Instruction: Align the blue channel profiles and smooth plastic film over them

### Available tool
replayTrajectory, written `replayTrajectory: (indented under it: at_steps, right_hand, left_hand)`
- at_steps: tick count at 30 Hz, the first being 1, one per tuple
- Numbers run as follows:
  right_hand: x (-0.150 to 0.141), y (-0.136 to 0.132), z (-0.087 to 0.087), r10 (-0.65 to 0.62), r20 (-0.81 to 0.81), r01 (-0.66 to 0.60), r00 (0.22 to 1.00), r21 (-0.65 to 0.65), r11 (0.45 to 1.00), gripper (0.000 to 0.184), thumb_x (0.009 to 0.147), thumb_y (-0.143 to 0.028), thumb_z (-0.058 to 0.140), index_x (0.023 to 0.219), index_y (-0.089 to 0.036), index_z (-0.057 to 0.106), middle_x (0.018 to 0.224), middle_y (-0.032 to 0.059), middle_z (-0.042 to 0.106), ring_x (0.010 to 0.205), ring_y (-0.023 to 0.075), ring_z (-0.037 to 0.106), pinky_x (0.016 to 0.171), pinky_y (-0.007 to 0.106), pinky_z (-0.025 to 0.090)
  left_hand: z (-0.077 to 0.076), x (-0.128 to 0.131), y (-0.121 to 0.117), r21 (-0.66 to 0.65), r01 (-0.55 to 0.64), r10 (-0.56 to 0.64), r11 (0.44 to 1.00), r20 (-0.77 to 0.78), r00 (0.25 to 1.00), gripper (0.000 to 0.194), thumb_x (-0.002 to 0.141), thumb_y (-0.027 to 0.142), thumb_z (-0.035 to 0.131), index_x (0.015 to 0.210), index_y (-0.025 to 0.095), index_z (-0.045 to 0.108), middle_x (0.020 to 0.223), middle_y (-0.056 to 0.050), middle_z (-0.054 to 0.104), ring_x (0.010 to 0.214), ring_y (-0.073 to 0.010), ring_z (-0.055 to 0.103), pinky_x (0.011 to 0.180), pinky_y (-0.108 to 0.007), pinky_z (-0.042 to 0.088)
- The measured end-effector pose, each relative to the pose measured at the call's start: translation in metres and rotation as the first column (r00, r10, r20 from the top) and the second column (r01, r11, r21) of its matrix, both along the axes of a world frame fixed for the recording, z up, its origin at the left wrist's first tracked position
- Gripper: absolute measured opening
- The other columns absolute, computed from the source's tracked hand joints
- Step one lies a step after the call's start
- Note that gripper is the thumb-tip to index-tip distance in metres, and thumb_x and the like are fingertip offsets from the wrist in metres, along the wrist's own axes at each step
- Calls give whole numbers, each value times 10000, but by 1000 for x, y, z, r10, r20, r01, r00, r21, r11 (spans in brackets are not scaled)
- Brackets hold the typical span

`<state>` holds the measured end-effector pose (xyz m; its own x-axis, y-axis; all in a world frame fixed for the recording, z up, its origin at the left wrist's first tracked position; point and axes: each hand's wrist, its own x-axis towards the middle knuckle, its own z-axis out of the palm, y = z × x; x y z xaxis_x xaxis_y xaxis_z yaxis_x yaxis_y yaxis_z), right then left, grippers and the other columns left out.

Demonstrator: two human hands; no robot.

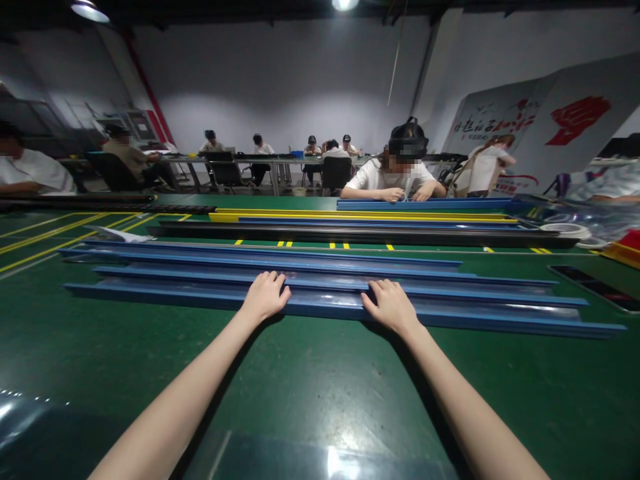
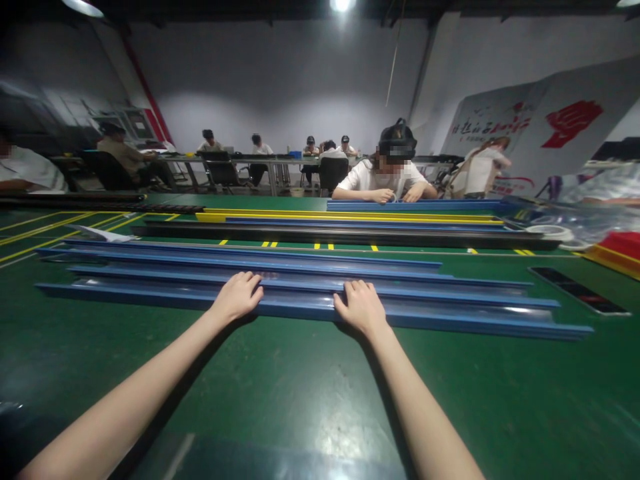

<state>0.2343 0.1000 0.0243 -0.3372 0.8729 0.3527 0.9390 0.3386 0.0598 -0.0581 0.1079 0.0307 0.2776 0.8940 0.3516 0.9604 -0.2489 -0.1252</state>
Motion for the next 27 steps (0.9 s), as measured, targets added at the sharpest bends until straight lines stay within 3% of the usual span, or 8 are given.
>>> replayTrajectory:
  at_steps: [18,23,27]
  right_hand:
    - [14,-14,-1,19,8,-19,1000,16,1000,346,866,-363,341,913,-142,603,884,95,635,864,207,535,767,307,314]
    - [15,-16,2,35,35,-35,999,3,999,373,881,-392,319,921,-146,597,886,93,630,859,209,537,750,310,323]
    - [18,-5,12,53,21,-52,998,-50,997,402,907,-400,265,880,-176,598,864,66,636,855,194,547,750,305,331]
  left_hand:
    - [0,8,-13,-46,13,-13,999,2,1000,332,841,280,345,989,113,592,921,-133,593,883,-246,527,827,-374,388]
    - [10,5,-12,-126,42,-47,991,-37,998,356,860,387,352,971,147,589,971,-110,597,929,-240,529,823,-358,396]
    - [25,6,7,-105,72,-76,992,-37,996,380,888,410,291,920,172,587,973,-80,594,928,-227,526,809,-348,401]
